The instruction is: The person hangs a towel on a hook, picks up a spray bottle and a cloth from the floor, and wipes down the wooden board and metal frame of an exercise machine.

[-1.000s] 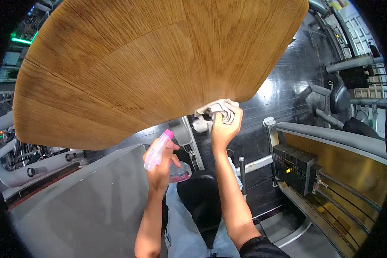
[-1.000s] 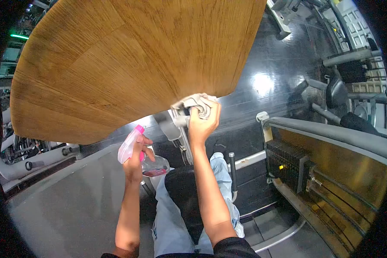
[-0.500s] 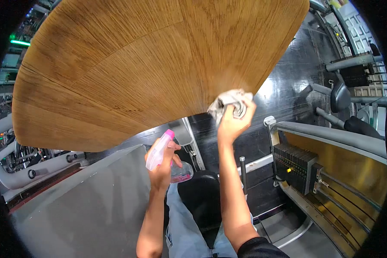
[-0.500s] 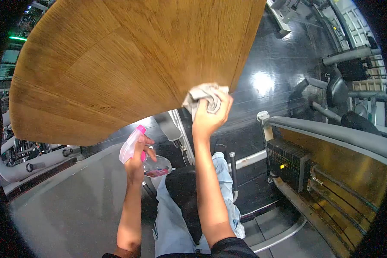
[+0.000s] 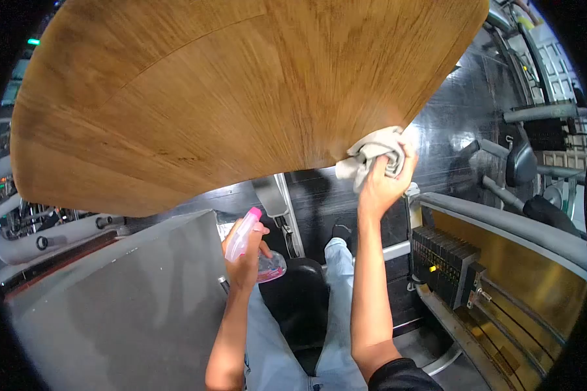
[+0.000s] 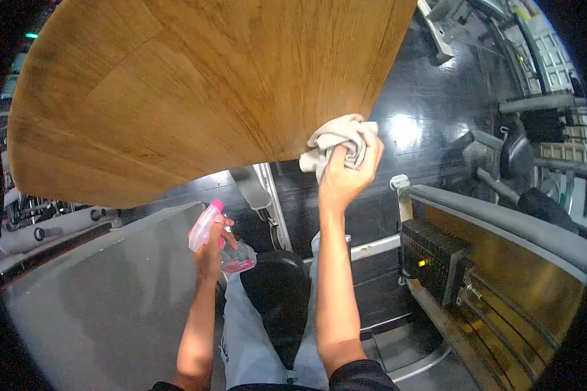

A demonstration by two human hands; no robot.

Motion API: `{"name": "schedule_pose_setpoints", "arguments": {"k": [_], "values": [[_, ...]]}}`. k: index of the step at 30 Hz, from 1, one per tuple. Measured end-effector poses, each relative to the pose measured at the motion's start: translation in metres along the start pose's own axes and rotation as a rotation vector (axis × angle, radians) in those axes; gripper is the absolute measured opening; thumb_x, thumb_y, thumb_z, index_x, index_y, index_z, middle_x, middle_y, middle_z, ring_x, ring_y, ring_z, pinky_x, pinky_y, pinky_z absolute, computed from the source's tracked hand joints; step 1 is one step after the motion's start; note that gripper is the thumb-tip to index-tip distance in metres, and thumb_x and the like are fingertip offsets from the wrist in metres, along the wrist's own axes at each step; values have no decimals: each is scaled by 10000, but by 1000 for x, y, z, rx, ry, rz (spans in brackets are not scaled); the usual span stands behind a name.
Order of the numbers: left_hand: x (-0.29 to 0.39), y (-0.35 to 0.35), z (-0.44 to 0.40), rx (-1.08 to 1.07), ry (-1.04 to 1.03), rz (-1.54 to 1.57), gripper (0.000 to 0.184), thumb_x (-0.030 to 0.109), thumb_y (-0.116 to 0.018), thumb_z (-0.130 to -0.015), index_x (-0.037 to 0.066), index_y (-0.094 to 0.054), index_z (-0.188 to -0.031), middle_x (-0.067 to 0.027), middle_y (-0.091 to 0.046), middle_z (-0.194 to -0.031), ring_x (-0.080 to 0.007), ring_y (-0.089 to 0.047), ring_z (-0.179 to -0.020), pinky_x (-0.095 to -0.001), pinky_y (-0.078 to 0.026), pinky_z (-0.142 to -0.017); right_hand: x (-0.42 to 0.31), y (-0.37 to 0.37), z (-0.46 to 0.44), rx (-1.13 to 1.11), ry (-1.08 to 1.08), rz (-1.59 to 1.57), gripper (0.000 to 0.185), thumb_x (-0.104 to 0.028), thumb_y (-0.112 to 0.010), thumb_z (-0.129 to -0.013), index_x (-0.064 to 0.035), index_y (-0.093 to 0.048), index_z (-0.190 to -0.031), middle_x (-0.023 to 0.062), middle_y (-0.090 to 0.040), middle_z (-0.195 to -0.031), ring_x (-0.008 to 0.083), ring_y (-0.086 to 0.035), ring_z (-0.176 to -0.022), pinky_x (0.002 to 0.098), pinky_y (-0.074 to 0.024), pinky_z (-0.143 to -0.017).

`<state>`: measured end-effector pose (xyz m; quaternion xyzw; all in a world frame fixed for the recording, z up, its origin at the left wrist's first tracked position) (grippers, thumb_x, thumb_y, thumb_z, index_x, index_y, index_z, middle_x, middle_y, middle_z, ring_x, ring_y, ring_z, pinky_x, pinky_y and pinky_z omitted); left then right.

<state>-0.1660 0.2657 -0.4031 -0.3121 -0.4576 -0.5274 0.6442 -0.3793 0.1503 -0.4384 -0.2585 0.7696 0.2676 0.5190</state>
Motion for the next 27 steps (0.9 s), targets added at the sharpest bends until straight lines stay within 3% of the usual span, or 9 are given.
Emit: {"name": "schedule_pose_setpoints", "arguments": {"k": [2,3,9,11,13,15,16,23,27], "values": [[-22,6,5,124,91,11,267,219,-613,-927,-6,-630,-1070,-66,-645,-816,-111,-567,-506,-252,-459,-493,12,18,18,-142,-155,-65,300,106,-524,-794,12,-597,-1070,90,-569,-1043,199,-555,-1035,315,-419,-942],[-33,10,4,133,89,18,267,219,-613,-927,-6,-630,-1070,-66,-645,-816,-111,-567,-506,-252,-459,-493,12,26,29,-185,-179,-55,304,107,-517,-794,15,-597,-1072,88,-582,-1046,187,-556,-1039,308,-418,-948],[-85,38,-12,136,66,-188,255,269,-650,-926,19,-668,-975,-19,-617,-774,-79,-553,-552,-230,-441,-424,41,95,122,-541,-284,119,310,47,-531,-785,4,-604,-1083,92,-611,-1073,192,-568,-1049,311,-418,-954],[-96,41,-17,128,19,-193,275,272,-652,-937,53,-588,-784,33,-477,-659,-62,-450,-486,-238,-394,-436,42,105,153,-515,-409,52,313,38,-518,-797,3,-598,-1098,93,-608,-1094,197,-566,-1054,305,-414,-958],[-109,47,-20,95,58,-193,264,238,-658,-931,41,-573,-777,-6,-483,-644,-96,-458,-513,-269,-389,-477,58,114,180,-561,-457,50,309,50,-508,-837,-4,-580,-1133,71,-597,-1097,170,-548,-1057,299,-408,-963],[-130,55,-20,86,-122,-285,257,205,-659,-922,21,-551,-778,-67,-491,-643,-160,-477,-553,-320,-392,-531,55,110,195,-574,-506,85,286,42,-508,-866,-13,-583,-1137,62,-594,-1104,154,-551,-1027,289,-415,-945],[-132,57,-19,67,-107,-267,219,151,-660,-899,6,-538,-788,-125,-492,-660,-229,-484,-589,-356,-402,-579,54,107,200,-571,-556,84,272,27,-510,-885,-21,-587,-1141,58,-600,-1098,149,-557,-1002,285,-421,-930],[-167,59,-39,101,-199,-260,165,81,-657,-842,-4,-525,-793,-165,-512,-704,-354,-509,-621,-385,-419,-584,74,66,196,-537,-833,-208,273,-49,-521,-897,-26,-587,-1160,56,-616,-1091,143,-564,-992,275,-432,-911],[-172,57,-49,178,-200,-272,162,89,-652,-836,-10,-530,-795,-179,-527,-722,-381,-544,-664,-397,-430,-599,72,33,183,-634,-785,-121,328,-125,-676,-872,-32,-588,-1173,58,-629,-1066,137,-583,-977,276,-455,-892]]}}
Point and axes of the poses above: each hand's wrist, its own z-axis away from the middle knuckle, its own y-axis out of the back of the hand, x = y × z, the point moved 1 cm from there along -z, towards the middle knuckle
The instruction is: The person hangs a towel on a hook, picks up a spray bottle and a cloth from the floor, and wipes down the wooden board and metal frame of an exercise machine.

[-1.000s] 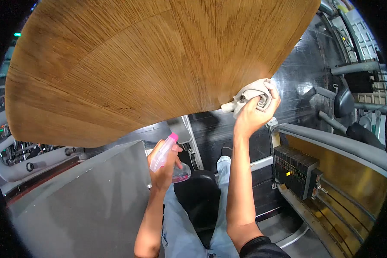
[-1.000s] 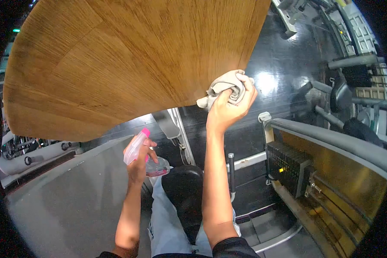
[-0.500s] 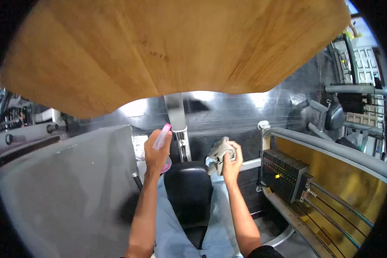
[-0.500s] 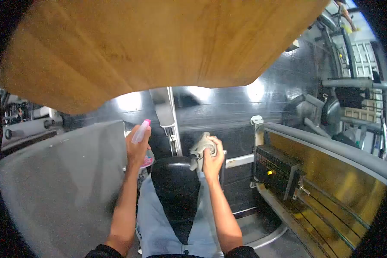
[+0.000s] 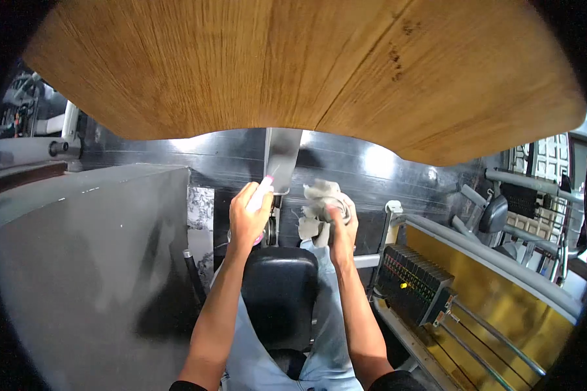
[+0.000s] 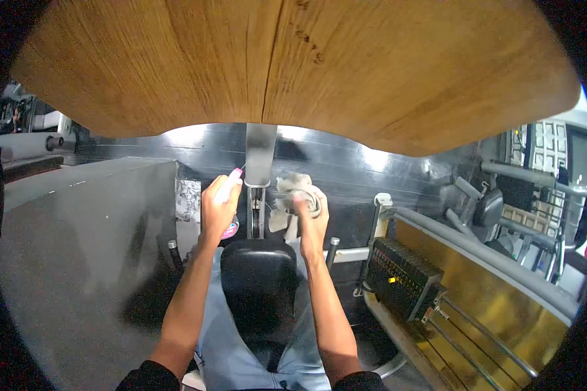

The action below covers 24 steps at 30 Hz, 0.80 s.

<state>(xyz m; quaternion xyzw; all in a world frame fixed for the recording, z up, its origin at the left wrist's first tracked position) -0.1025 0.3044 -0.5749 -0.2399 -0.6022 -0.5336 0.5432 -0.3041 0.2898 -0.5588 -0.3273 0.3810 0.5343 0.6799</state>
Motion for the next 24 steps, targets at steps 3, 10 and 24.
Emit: {"name": "schedule_pose_setpoints", "arguments": {"k": [3,10,24], "values": [[-5,-4,-5,24,-5,20,170,98,-650,-841,-12,-536,-781,-176,-536,-721,-385,-557,-668,-407,-434,-600,3,-9,-21,-35,49,153,369,-113,-734,-843,-28,-586,-1171,57,-637,-1051,138,-592,-957,272,-471,-870],[-15,-5,-11,122,-9,26,150,99,-656,-845,-12,-568,-795,-169,-559,-729,-378,-578,-667,-406,-445,-602,-9,-40,-62,-168,501,613,287,-78,-704,-832,-42,-640,-1110,129,-640,-1068,248,-627,-987,345,-482,-883],[-39,-4,1,123,-3,91,186,47,-653,-847,-14,-664,-1023,-141,-561,-743,-295,-583,-653,-362,-461,-614,76,-76,-122,-526,1012,1264,397,-91,-713,-735,-232,-665,-1103,40,-582,-1134,306,-517,-1127,444,-565,-829]]}}
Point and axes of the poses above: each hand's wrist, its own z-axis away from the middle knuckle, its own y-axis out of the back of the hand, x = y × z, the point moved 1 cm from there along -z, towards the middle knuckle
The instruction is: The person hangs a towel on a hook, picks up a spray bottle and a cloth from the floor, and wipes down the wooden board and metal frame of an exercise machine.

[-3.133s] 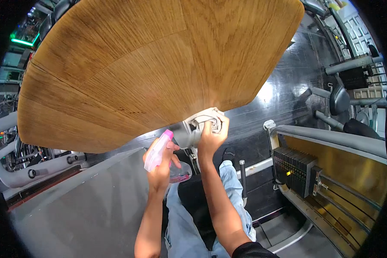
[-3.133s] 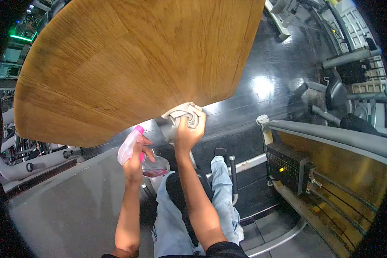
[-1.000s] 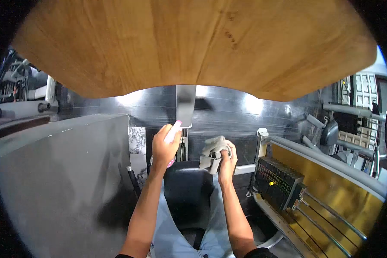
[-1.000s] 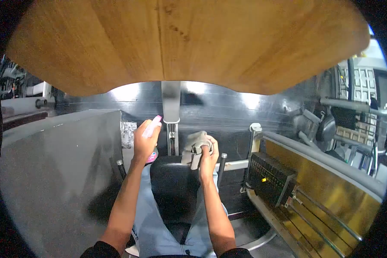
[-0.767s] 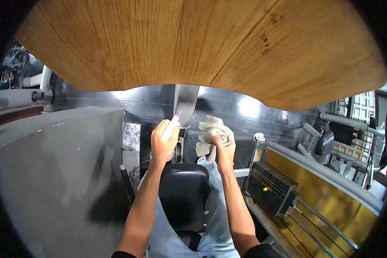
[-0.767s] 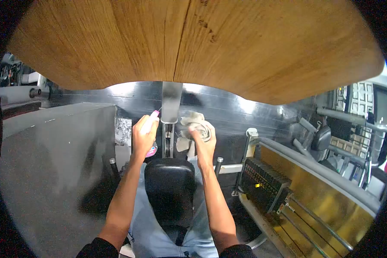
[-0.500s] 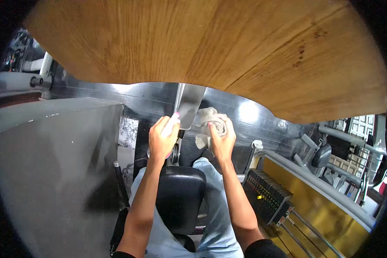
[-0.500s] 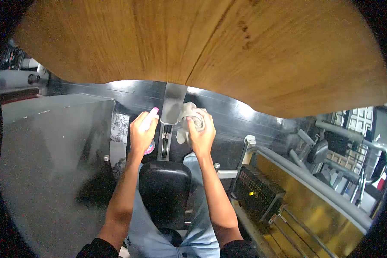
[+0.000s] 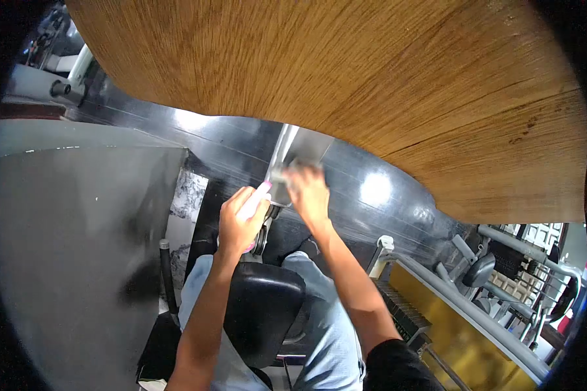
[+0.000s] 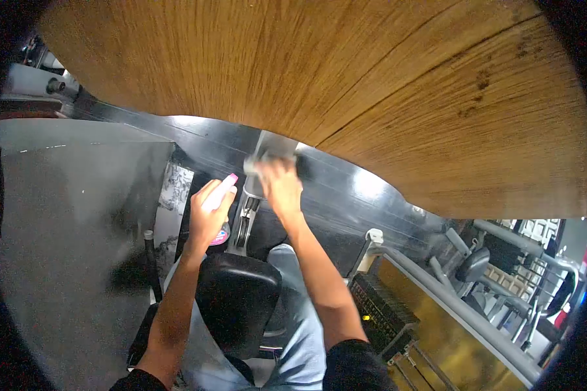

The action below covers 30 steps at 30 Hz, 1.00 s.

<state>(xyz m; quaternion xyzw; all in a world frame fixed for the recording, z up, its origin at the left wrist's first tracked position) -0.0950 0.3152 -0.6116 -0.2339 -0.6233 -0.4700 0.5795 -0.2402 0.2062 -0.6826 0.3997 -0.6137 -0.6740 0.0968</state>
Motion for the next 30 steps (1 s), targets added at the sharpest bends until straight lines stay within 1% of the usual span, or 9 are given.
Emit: {"name": "schedule_pose_setpoints", "arguments": {"k": [2,5,7,9,11,14,20,23,30], "values": [[2,0,-2,-5,31,33,202,38,-651,-847,-15,-664,-1041,-141,-561,-741,-291,-581,-648,-357,-461,-613,14,-24,31,-382,180,97,349,-91,-662,-759,-219,-664,-1084,41,-585,-1122,285,-517,-1135,429,-579,-812],[7,-1,-6,4,44,72,203,24,-651,-844,-20,-663,-1042,-139,-561,-735,-279,-574,-637,-348,-458,-606,23,-5,13,-338,212,140,327,-84,-623,-763,-197,-656,-1068,44,-600,-1093,275,-551,-1087,404,-587,-798],[7,1,-5,19,40,74,188,18,-653,-841,-23,-662,-1024,-136,-560,-732,-272,-569,-632,-343,-455,-601,24,18,-19,-44,63,106,333,-66,-628,-732,-164,-641,-1050,60,-619,-1062,296,-588,-1014,415,-569,-749],[6,2,-6,13,44,57,130,8,-655,-837,-34,-652,-960,-129,-556,-721,-265,-557,-616,-338,-449,-592,29,39,-52,372,-56,85,274,-132,-650,-800,-97,-662,-1071,143,-616,-1169,368,-572,-1057,470,-486,-893],[7,4,-8,10,38,69,82,29,-644,-864,-29,-638,-923,-79,-553,-711,-167,-529,-550,-292,-422,-513,40,50,-83,335,-303,-26,284,-117,-677,-806,-86,-656,-1088,153,-608,-1191,388,-561,-1076,499,-434,-956],[2,6,-7,-4,73,111,73,47,-632,-890,-25,-625,-889,-28,-555,-707,-69,-499,-481,-245,-393,-434,42,26,-81,521,-128,38,347,-88,-697,-765,-126,-658,-1108,130,-618,-1176,389,-563,-1075,509,-403,-993],[-2,4,-14,12,85,164,74,46,-634,-889,-27,-626,-895,-25,-574,-725,-70,-500,-478,-239,-397,-439,14,-23,35,-419,141,210,390,-120,-647,-768,-227,-646,-1143,1,-537,-1192,255,-506,-1145,385,-578,-823],[0,4,-14,-7,85,144,75,45,-633,-891,-28,-631,-905,-26,-578,-730,-69,-503,-480,-235,-400,-444,24,-22,38,-427,256,195,389,-108,-615,-785,-238,-637,-1150,-20,-516,-1187,230,-494,-1147,362,-587,-797],[-5,12,-5,-14,129,177,99,36,-615,-899,-39,-644,-956,-48,-599,-768,-72,-521,-494,-236,-409,-443,32,37,-88,283,-177,122,326,-48,-669,-742,-165,-689,-1046,96,-633,-1126,338,-569,-1031,441,-489,-887]]}}
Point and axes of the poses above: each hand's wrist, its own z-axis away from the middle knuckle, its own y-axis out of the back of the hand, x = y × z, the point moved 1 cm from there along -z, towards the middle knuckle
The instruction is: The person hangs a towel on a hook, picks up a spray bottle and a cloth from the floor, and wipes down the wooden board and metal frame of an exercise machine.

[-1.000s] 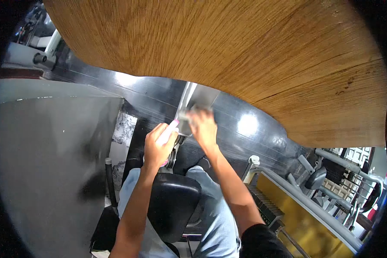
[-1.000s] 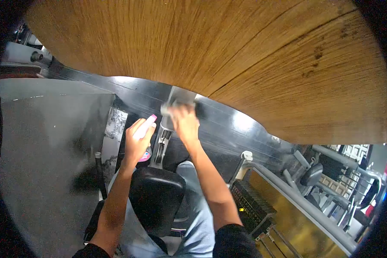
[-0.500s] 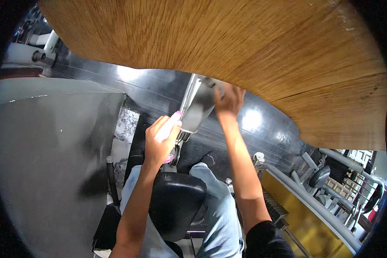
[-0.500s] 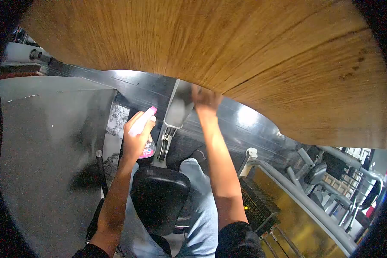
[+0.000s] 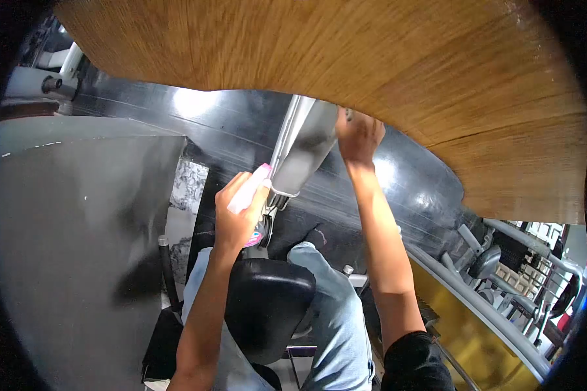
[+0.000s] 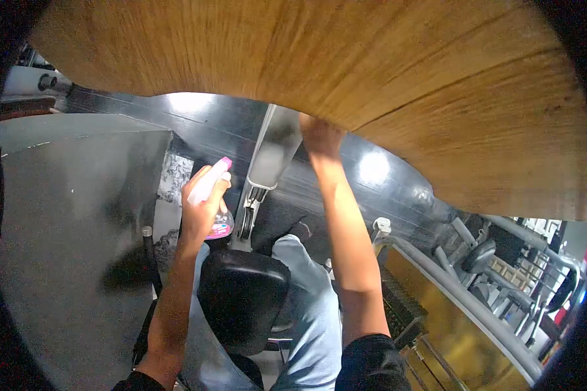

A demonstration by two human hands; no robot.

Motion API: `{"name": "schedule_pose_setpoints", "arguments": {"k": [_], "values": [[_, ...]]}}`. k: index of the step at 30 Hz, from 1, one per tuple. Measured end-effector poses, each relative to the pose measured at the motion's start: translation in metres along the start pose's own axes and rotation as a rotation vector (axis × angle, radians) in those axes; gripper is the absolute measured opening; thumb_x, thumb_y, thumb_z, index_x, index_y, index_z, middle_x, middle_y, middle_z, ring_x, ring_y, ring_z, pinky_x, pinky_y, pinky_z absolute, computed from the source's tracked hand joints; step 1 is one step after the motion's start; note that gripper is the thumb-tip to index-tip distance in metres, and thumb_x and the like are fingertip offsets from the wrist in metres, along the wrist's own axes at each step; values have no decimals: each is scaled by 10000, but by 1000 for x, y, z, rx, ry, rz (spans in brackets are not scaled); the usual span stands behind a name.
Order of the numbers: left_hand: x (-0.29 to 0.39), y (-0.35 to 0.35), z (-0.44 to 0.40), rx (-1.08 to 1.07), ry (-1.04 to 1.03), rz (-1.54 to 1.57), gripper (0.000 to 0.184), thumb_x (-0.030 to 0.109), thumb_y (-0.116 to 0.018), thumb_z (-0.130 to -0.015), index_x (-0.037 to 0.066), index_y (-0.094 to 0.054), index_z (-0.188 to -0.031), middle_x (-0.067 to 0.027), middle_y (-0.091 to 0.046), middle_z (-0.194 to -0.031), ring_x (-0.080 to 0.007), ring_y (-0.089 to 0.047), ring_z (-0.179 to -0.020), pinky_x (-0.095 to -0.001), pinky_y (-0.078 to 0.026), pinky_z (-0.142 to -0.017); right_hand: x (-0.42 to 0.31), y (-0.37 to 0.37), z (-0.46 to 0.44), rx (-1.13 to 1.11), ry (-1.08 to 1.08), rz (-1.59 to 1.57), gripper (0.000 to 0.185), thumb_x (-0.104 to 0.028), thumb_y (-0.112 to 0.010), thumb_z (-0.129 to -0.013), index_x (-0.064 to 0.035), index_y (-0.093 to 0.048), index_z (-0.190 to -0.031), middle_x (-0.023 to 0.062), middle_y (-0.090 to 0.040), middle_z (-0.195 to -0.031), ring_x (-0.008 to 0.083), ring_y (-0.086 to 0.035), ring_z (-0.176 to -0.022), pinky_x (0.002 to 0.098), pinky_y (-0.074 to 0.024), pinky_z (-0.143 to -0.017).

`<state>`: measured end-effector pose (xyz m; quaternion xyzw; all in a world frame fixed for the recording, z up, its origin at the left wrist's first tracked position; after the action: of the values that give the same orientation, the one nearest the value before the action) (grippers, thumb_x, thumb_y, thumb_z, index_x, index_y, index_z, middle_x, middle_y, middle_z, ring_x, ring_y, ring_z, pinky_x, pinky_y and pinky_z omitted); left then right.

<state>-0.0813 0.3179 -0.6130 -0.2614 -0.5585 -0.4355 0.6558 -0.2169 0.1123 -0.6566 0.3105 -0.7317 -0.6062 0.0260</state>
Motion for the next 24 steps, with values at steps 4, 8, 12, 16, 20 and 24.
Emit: {"name": "schedule_pose_setpoints", "arguments": {"k": [4,8,12,16,20,24], "values": [[-1,5,-3,3,30,36,120,36,-606,-901,-46,-647,-979,-58,-605,-792,-80,-529,-501,-237,-413,-443,-15,-7,34,126,152,4,390,-32,-689,-687,-194,-703,-1042,57,-624,-1114,330,-554,-1054,438,-511,-859],[-2,12,-7,-10,56,42,131,60,-598,-917,-44,-647,-979,-66,-620,-821,-80,-529,-505,-235,-411,-444,-10,-51,142,-331,385,-10,365,-108,-618,-747,-232,-674,-1085,-10,-570,-1135,275,-537,-1065,440,-500,-830],[-6,15,-5,3,65,19,134,70,-596,-922,-31,-650,-992,-65,-629,-825,-79,-528,-502,-231,-409,-447,-17,-65,184,-618,570,209,328,-195,-580,-808,-222,-654,-1126,-58,-510,-1221,186,-482,-1110,361,-427,-796],[-8,18,3,4,149,27,149,91,-605,-921,-25,-650,-1004,-68,-645,-820,-77,-525,-489,-229,-416,-455,-17,-46,149,-436,464,99,341,-174,-583,-797,-260,-655,-1120,-27,-555,-1182,210,-519,-1034,374,-459,-754],[-10,21,7,45,190,74,153,95,-610,-907,-26,-654,-991,-71,-657,-822,-83,-532,-491,-235,-417,-451,-22,-28,143,-166,52,-96,461,-23,-672,-717,-268,-665,-1107,40,-556,-1166,289,-524,-1066,428,-503,-808],[-13,17,6,15,178,69,152,92,-606,-902,-25,-654,-987,-71,-660,-816,-82,-530,-493,-238,-416,-450,-30,-42,187,-280,-277,-185,500,41,-724,-661,-267,-684,-1052,79,-542,-1132,325,-535,-1065,422,-511,-861]]}}
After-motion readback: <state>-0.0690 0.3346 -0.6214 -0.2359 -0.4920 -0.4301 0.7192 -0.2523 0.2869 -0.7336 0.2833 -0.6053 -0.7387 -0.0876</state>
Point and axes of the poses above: each hand's wrist, its own z-axis away from the middle knuckle, its own y-axis out of the back of the hand, x = y × z, the point moved 1 cm from there along -z, towards the middle knuckle
